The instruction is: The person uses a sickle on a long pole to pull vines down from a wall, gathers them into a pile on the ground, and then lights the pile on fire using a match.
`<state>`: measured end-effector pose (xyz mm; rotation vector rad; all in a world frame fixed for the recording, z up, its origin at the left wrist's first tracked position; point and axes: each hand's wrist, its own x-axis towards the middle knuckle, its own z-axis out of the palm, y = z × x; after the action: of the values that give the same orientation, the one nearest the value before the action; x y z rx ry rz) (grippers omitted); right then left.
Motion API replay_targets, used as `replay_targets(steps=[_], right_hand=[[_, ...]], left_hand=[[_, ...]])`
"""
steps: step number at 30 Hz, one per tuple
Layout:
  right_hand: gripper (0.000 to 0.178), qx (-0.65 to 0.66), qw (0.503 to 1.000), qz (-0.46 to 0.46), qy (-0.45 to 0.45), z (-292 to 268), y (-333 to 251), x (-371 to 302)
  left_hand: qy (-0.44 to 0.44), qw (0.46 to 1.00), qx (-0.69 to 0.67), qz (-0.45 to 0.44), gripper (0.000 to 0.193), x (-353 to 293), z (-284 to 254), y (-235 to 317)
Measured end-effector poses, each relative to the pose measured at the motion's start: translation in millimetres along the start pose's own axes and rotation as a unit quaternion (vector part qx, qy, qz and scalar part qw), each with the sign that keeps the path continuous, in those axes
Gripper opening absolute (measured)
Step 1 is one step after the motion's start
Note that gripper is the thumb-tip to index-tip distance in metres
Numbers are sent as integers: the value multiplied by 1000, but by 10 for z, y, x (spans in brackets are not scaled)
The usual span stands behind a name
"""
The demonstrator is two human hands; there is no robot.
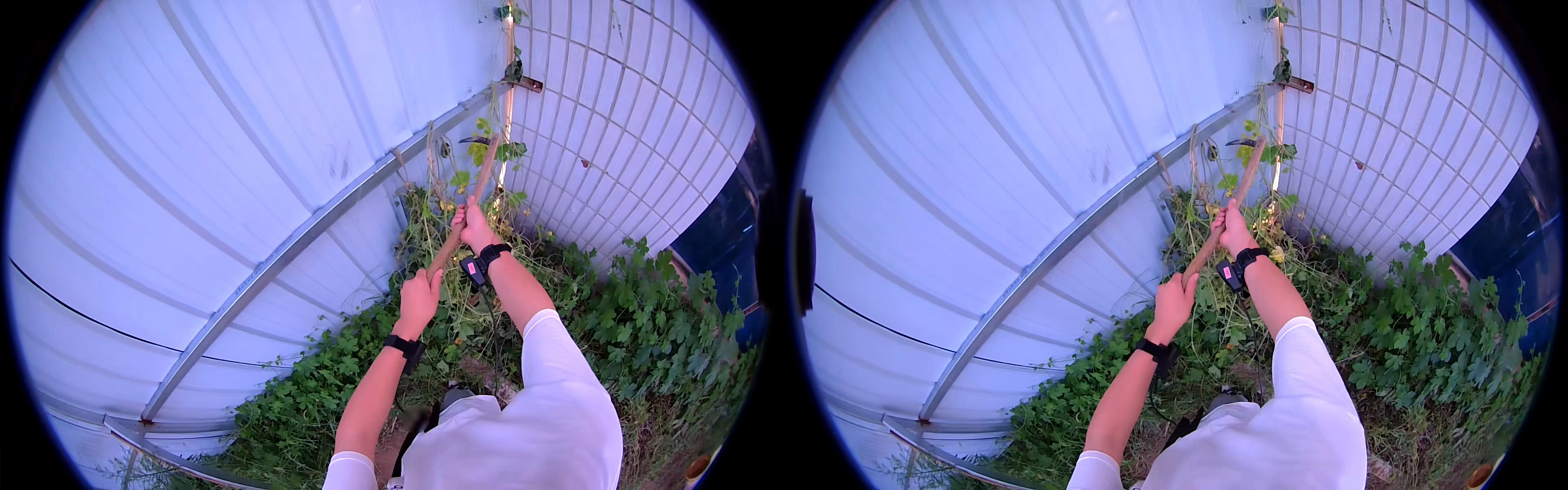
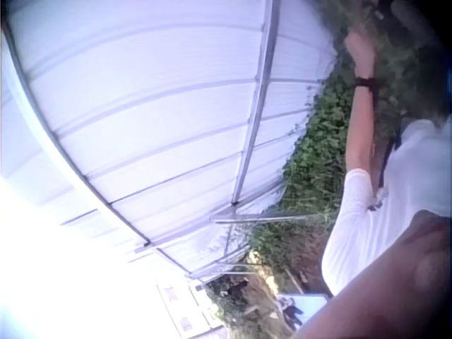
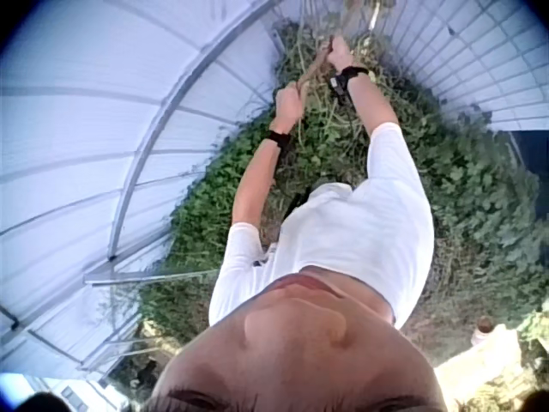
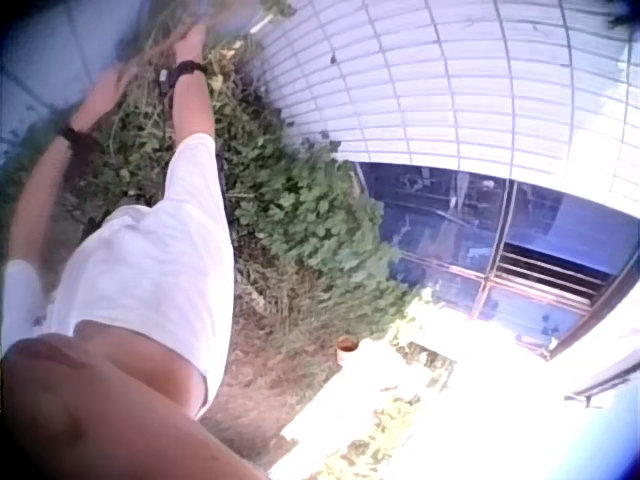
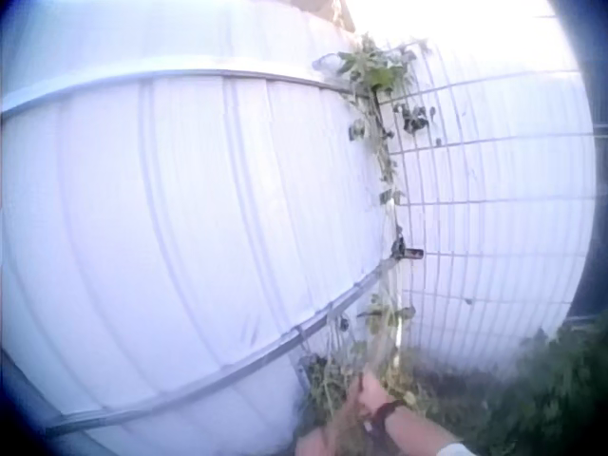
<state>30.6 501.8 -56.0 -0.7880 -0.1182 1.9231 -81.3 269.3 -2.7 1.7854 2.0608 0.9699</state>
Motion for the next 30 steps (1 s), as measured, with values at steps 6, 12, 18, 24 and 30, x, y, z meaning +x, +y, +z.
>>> replay_targets(steps=[6, 12, 18, 24, 30], right_hand=[[44, 21, 999, 35, -3, 0, 209, 220], [43, 66, 994, 84, -3, -24, 662, -38], [42, 68, 994, 82, -23, -35, 945, -393], [39, 40, 995, 90, -21, 105, 1061, -686], [39, 20, 999, 48, -16, -37, 1370, -1163]], left_hand=[[-3, 997, 78, -22, 43, 110, -77, -23], [-3, 994, 108, -28, 39, -344, -387, -99], [-4, 994, 107, -21, 38, -739, -665, -162], [10, 996, 92, -13, 37, -966, -862, -220], [-2, 999, 37, -26, 34, -1546, -1027, -199]])
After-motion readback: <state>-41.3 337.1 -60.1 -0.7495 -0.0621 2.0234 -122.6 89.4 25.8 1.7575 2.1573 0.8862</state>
